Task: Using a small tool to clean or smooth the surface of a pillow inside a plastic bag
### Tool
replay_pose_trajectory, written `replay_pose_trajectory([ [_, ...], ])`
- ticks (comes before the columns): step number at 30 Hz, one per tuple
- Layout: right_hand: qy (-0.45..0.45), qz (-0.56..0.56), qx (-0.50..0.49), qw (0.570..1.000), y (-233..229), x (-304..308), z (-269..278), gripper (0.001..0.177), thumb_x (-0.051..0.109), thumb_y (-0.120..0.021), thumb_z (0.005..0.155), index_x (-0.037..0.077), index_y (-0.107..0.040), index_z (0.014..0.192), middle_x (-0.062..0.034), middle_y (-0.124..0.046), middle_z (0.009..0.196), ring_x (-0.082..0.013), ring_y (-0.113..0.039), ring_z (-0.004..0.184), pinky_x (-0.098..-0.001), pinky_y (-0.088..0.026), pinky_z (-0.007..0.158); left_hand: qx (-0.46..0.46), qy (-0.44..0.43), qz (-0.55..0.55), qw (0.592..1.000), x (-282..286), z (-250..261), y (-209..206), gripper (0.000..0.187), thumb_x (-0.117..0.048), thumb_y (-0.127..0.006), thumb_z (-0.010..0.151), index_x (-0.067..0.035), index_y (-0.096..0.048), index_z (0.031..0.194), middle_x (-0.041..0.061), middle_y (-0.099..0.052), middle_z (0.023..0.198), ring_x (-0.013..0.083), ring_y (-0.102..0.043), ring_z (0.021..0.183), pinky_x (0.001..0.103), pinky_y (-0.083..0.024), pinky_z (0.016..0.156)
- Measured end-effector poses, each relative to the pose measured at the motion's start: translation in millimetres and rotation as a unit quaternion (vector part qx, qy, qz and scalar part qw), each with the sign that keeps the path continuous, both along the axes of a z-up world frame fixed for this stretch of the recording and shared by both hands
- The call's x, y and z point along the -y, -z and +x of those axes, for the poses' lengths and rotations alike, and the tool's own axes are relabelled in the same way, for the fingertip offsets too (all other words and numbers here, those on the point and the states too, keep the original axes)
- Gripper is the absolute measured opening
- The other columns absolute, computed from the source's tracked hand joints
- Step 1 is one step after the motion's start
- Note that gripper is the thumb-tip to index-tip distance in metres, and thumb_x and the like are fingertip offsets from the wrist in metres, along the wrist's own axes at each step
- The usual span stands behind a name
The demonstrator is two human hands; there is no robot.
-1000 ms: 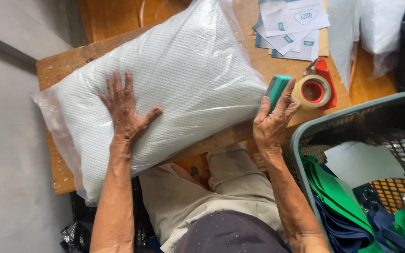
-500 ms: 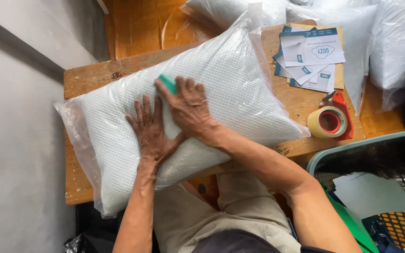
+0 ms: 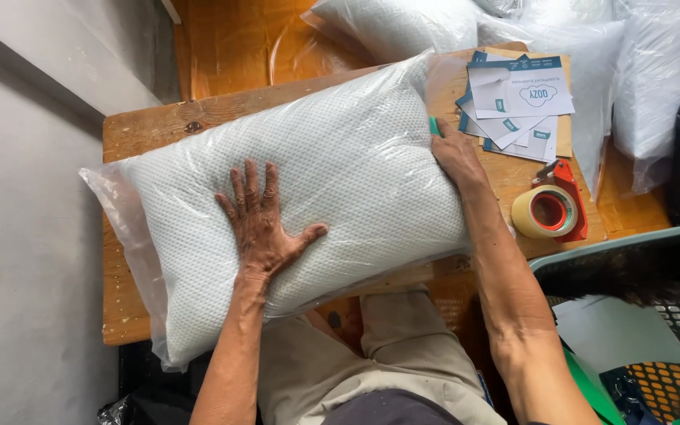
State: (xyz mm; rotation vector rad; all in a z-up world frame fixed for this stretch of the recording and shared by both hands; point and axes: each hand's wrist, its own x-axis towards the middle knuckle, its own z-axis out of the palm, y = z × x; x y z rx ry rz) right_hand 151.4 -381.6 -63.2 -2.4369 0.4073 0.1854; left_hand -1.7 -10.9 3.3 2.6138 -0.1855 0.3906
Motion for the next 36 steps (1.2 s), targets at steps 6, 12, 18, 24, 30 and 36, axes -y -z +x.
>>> replay_pose_trajectory([
  [6, 0.023, -0.087, 0.367, 0.926, -90, -71, -30, 0.054, 0.023, -0.058, 0.111, 0.019, -0.038, 0.161, -0.0247, -0.05, 0.109, -0.0461, -0.058, 0.105, -0.0505, -0.048, 0.096, 0.0, -0.012, -0.002, 1.0, -4, -1, 6, 0.135, -0.087, -0.073, 0.062, -0.023, -0.015, 0.167, 0.015, -0.004, 0.173, 0.043, 0.0, 0.157, 0.072, -0.003, 0.119],
  [12, -0.207, -0.165, 0.494, 0.828, -100, -255, -44, 0.059, 0.034, -0.072, 0.09, 0.035, -0.054, 0.146, -0.017, -0.054, 0.102, -0.0384, -0.063, 0.087, -0.0465, -0.053, 0.07, 0.0, -0.022, 0.013, 1.0, -2, -5, 1, 0.136, -0.087, -0.071, 0.061, -0.019, -0.019, 0.165, 0.018, -0.009, 0.171, 0.0448, -0.004, 0.157, 0.071, -0.003, 0.12],
  [18, -0.281, -0.199, 0.407, 0.846, -71, -268, -23, 0.056, 0.021, -0.06, 0.086, 0.033, -0.055, 0.14, -0.019, -0.054, 0.108, -0.0399, -0.058, 0.09, -0.0505, -0.044, 0.072, -0.053, -0.023, 0.025, 0.998, -6, -1, 4, 0.134, -0.082, -0.073, 0.059, -0.016, -0.021, 0.164, 0.018, -0.012, 0.17, 0.043, -0.004, 0.157, 0.071, -0.002, 0.121],
  [24, -0.165, -0.231, 0.124, 0.951, -86, -144, 37, 0.051, 0.036, -0.04, 0.105, 0.044, -0.038, 0.155, -0.0343, -0.046, 0.139, -0.0547, -0.042, 0.133, -0.0658, -0.031, 0.103, -0.033, -0.011, 0.002, 0.999, -2, 1, 4, 0.131, -0.088, -0.068, 0.064, -0.02, -0.021, 0.165, 0.013, -0.008, 0.172, 0.0392, -0.002, 0.158, 0.07, -0.001, 0.12],
  [30, -0.046, -0.124, -0.063, 0.989, -114, -105, 38, 0.06, 0.044, -0.022, 0.105, 0.044, -0.006, 0.163, -0.025, -0.026, 0.146, -0.0435, -0.034, 0.126, -0.0578, -0.024, 0.108, 0.036, 0.009, 0.06, 0.997, -2, 5, 16, 0.126, -0.091, -0.053, 0.075, -0.012, -0.014, 0.166, 0.013, -0.007, 0.173, 0.0382, 0.002, 0.16, 0.07, 0.007, 0.122],
  [36, 0.031, -0.049, -0.085, 0.995, 35, -24, 93, 0.067, 0.053, -0.037, 0.104, 0.047, 0.0, 0.16, -0.038, -0.019, 0.152, -0.0609, -0.032, 0.139, -0.0707, -0.028, 0.107, -0.011, -0.004, -0.001, 1.0, 2, 1, 5, 0.132, -0.09, -0.067, 0.064, -0.02, -0.021, 0.165, 0.012, -0.009, 0.172, 0.0382, -0.003, 0.158, 0.069, 0.002, 0.12],
])
